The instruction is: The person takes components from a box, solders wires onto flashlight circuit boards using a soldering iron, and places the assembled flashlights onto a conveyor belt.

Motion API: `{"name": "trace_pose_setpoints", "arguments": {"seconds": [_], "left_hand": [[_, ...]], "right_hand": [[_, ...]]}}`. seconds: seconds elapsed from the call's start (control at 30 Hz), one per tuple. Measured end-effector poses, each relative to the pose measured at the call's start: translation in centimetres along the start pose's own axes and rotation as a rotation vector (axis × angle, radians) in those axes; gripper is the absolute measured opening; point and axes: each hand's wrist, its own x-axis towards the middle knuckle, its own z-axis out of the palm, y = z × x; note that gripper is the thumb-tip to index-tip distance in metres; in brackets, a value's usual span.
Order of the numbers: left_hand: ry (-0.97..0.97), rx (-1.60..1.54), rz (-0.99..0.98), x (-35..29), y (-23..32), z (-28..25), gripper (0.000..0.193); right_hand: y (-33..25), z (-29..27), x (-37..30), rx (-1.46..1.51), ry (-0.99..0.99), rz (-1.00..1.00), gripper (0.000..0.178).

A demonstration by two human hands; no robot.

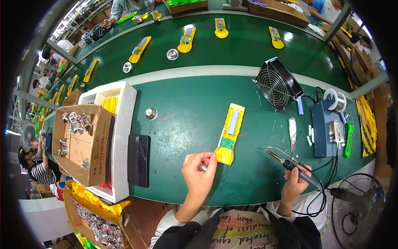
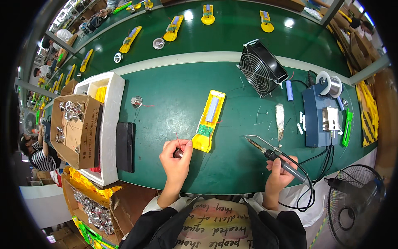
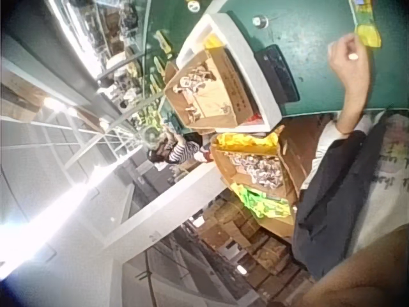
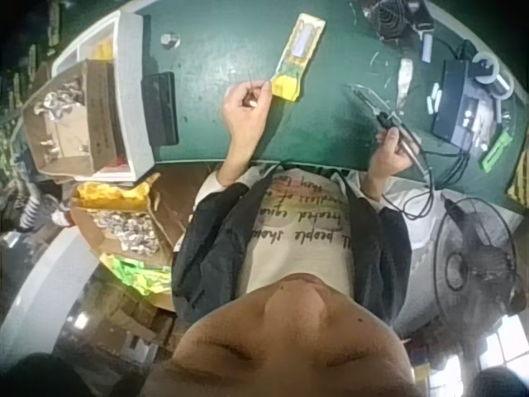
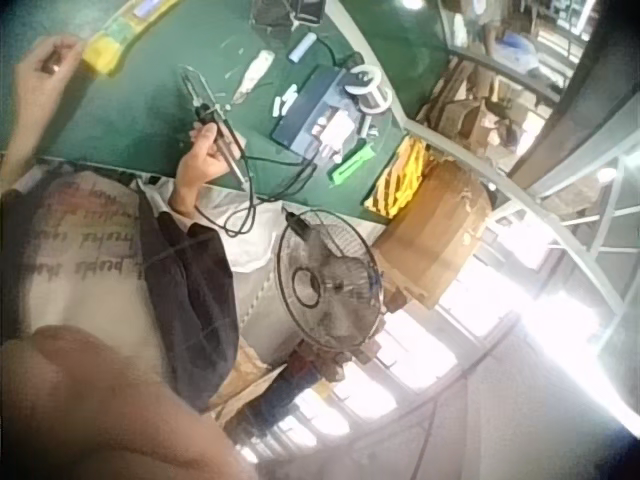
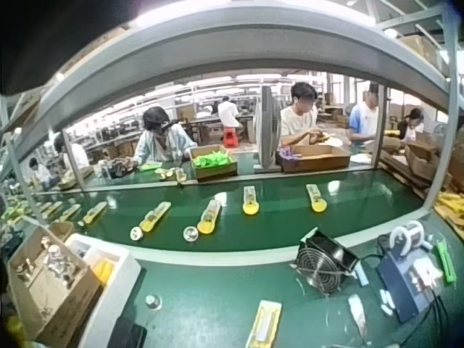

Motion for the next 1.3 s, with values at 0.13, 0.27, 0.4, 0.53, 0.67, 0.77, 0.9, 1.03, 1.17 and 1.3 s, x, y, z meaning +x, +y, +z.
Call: {"name": "trace_pose_setpoints", "arguments": {"seconds": [0.13,0.27,0.4,0.53,0.67,0.77,0.9,1.03,1.17,1.3], "left_hand": [[0.005,0.010,-0.025,-0.1,-0.5,0.3,0.006],[-0.008,0.070,0.023,0.0,-0.2,0.4,0.006],[-0.022,0.105,0.086,0.1,-0.3,0.6,0.008],[-0.024,0.143,0.110,0.3,-0.2,0.8,0.009],[0.000,0.158,0.154,0.4,-0.1,1.0,0.010],[0.007,0.162,0.158,0.4,-0.1,1.0,0.010],[-0.008,0.155,0.170,0.4,-0.4,1.2,0.010],[-0.016,0.157,0.176,0.3,-0.4,1.1,0.010],[-0.014,0.153,0.182,0.2,-0.5,1.2,0.010],[-0.017,0.150,0.189,0.3,-0.5,1.3,0.011]], "right_hand": [[0.2,0.6,-0.1,0.048,0.015,0.010,0.013],[0.1,1.5,-1.3,0.064,0.006,-0.050,0.014],[-0.6,3.7,-2.5,0.046,-0.054,-0.205,0.023],[-1.0,5.4,-2.9,0.015,-0.213,-0.118,0.027],[-0.9,6.7,-2.9,-0.009,-0.221,-0.051,0.025],[-0.8,7.0,-2.7,-0.007,-0.242,-0.053,0.024],[-0.7,7.2,-2.7,-0.010,-0.200,-0.006,0.024],[-0.8,7.3,-2.7,-0.053,-0.223,-0.024,0.016],[-0.6,7.2,-2.7,-0.052,-0.239,-0.052,0.017],[-0.6,7.2,-2.6,-0.047,-0.241,-0.042,0.017]]}}
